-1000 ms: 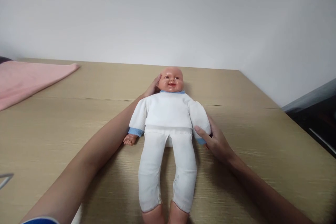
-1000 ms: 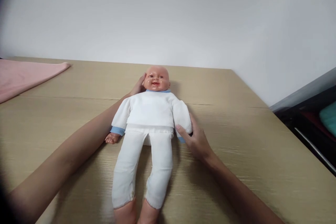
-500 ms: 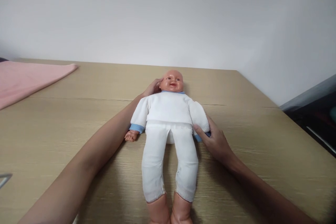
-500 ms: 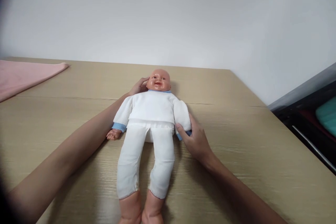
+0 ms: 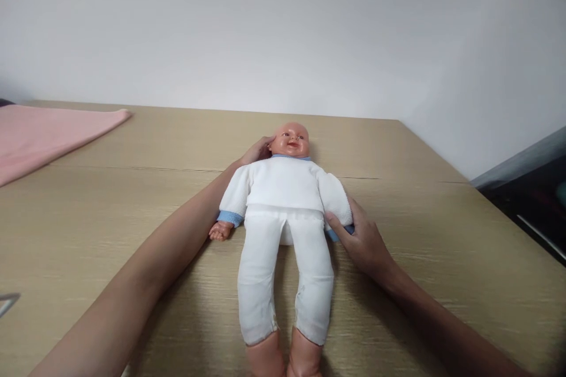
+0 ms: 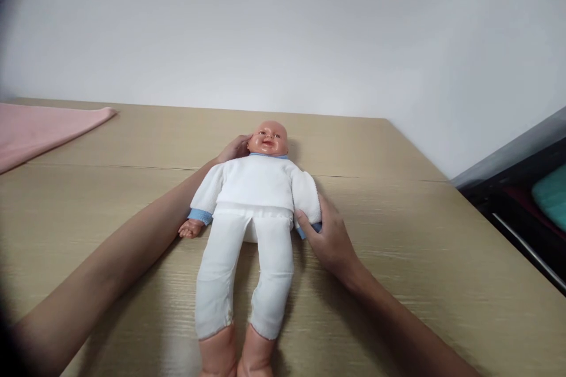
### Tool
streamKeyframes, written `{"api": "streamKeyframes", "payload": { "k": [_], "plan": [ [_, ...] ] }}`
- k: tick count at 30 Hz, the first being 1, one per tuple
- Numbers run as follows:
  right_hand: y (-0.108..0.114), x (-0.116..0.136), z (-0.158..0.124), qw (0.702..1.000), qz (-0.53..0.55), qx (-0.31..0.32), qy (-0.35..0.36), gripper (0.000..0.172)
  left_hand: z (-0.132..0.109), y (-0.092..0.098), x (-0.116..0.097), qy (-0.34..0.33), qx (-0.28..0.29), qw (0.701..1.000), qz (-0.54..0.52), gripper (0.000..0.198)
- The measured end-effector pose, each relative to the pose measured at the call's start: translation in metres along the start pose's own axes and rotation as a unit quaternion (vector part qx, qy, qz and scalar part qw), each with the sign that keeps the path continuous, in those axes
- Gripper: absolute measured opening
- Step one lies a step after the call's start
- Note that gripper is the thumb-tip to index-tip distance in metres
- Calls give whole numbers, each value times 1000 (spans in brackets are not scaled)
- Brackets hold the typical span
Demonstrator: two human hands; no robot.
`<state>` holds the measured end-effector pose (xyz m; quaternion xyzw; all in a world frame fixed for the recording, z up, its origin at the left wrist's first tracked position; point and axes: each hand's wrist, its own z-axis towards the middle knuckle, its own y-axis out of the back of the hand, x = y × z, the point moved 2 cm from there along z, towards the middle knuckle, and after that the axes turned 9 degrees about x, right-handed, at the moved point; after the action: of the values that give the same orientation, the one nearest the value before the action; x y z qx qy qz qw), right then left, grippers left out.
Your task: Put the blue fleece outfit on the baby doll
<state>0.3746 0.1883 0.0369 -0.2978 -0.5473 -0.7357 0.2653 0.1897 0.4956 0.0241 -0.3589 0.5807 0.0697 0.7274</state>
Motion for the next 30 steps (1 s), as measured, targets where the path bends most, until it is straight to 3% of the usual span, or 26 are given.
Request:
{"api": "streamKeyframes", "payload": {
  "k": [6, 13, 30],
  "plan": [
    [2, -7, 1, 998, -62, -2, -7, 65, 1, -1, 1, 11, 9, 1000, 5, 45],
    [1, -7, 1, 998, -58, 2, -4, 58, 0, -3, 2, -9, 29, 1000, -3, 47],
    [1, -8, 1, 999, -50, 2, -5, 61, -1, -2, 2, -6, 35, 999, 7, 48]
  ]
}}
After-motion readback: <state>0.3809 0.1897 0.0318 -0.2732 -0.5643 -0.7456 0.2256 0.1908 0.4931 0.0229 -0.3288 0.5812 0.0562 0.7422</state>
